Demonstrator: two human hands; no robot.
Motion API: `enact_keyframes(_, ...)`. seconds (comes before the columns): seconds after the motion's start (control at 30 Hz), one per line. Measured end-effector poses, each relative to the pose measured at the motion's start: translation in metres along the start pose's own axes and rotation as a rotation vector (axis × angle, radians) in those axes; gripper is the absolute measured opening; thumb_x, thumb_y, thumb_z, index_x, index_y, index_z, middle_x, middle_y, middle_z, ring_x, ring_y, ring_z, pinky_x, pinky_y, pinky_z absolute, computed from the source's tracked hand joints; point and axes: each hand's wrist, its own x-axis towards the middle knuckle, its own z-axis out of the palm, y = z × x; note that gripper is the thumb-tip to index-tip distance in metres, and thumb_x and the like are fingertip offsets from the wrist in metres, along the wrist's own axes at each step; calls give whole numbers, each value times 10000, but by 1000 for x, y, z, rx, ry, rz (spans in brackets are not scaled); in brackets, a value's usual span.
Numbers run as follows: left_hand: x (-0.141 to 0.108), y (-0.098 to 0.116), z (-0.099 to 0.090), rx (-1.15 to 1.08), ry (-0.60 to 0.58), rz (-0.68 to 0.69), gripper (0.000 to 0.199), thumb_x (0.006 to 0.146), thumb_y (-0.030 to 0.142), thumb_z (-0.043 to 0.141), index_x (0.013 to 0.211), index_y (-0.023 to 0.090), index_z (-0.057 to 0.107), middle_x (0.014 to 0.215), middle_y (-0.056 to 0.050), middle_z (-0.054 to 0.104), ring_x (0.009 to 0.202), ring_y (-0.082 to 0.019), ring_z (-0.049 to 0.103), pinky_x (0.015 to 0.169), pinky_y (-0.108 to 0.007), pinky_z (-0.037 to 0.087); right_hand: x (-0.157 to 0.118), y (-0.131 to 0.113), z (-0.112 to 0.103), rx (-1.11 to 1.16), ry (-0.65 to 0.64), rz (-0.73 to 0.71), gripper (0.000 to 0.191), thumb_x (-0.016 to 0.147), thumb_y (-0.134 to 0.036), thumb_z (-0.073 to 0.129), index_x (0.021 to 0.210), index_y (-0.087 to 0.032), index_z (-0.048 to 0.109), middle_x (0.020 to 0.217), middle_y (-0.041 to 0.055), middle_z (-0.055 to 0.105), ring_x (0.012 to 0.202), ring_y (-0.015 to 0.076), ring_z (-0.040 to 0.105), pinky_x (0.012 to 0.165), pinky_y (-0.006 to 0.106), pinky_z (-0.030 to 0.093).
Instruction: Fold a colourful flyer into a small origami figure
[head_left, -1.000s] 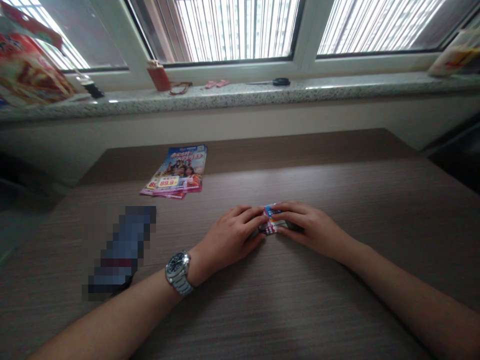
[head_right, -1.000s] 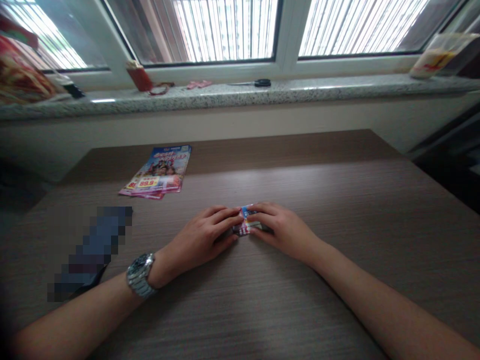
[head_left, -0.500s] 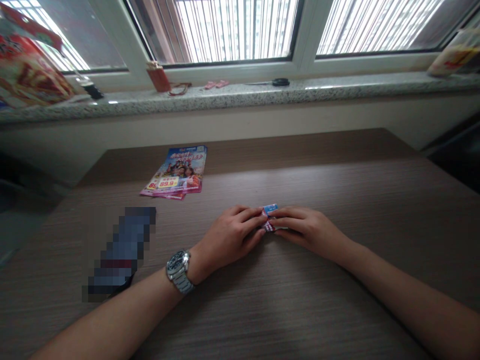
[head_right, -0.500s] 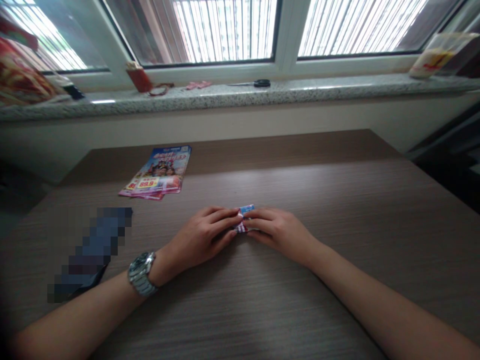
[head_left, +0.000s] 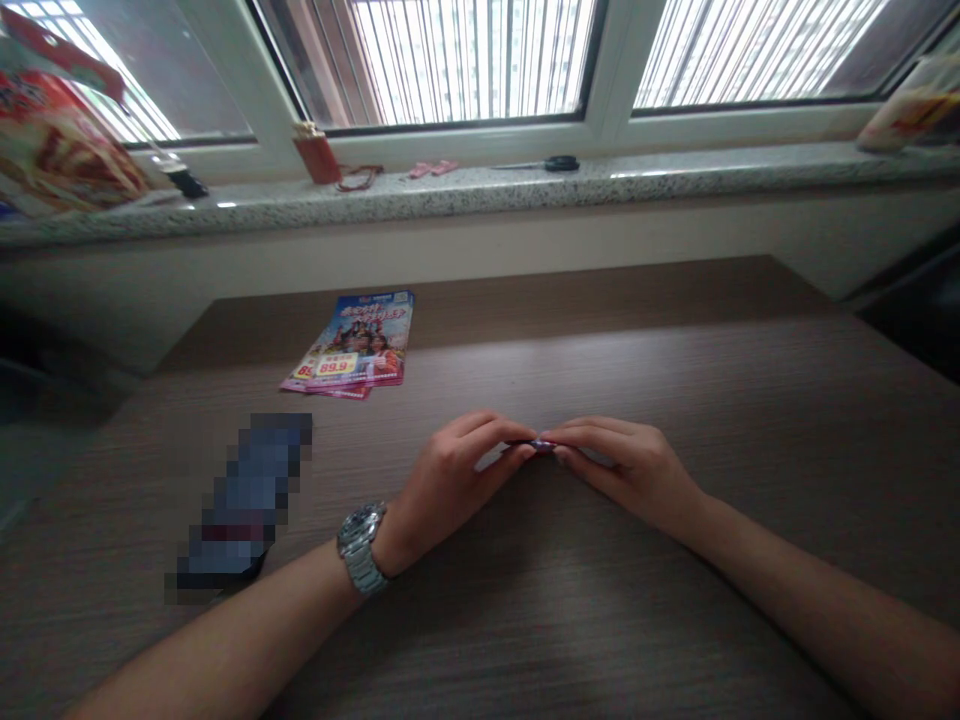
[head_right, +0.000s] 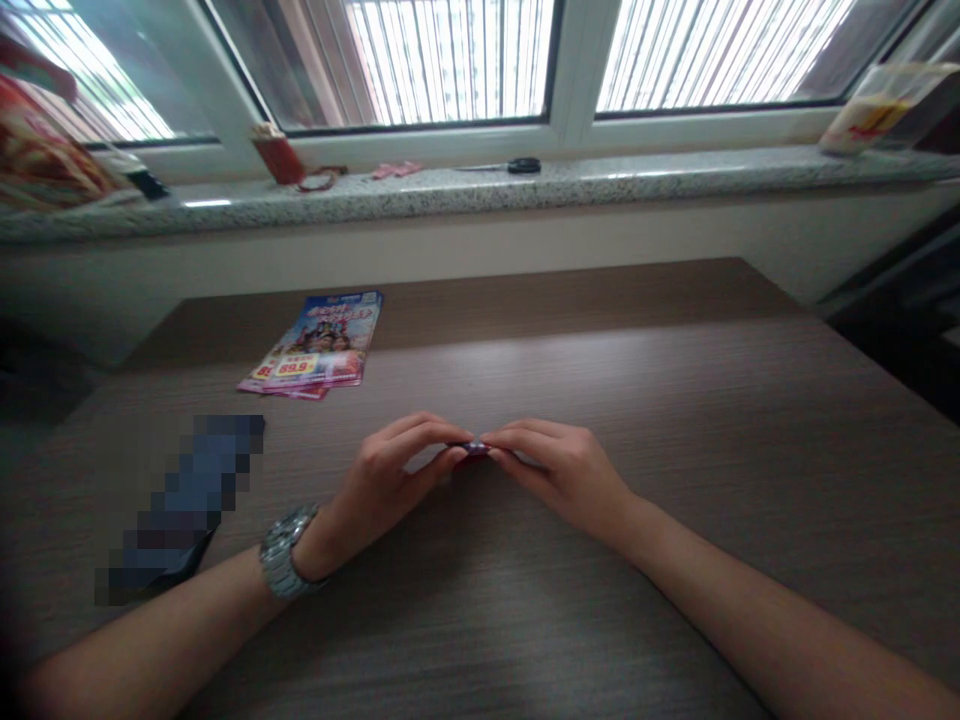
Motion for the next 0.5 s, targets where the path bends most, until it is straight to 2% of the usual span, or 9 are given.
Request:
enact_keyframes(0.23, -1, 9, -2, -117, 31, -85, 100, 979, 244, 643, 1031, 184, 702, 936, -21, 724, 854, -129, 663, 770, -236, 497, 2, -14, 0, 141, 24, 181, 136, 985, -242, 603, 1025, -214, 729, 943, 22, 773, 853, 151, 714, 761, 239, 525)
enact_keyframes(0.4, -2, 7, -2, -203, 43, -156, 168, 1018, 207, 546, 1077, 195, 704, 952, -14, 719, 871, -115, 661, 788, -219, 502, 1, -15, 2, 251, 29, 373, 178, 965, -327, 616, 981, -209, 749, 864, 16, 767, 740, 150, 690, 630, 230, 511)
enact_keyframes(0.5, -2, 6, -2, -261, 25, -150, 168, 987, 196, 594, 1123, 186, 692, 1001, -27, 712, 905, -124, 663, 811, -226, 519, 1, -14, 3, 309, 7, 430, 213, 960, -360, 606, 977, -202, 748, 842, 24, 758, 714, 161, 676, 607, 244, 508)
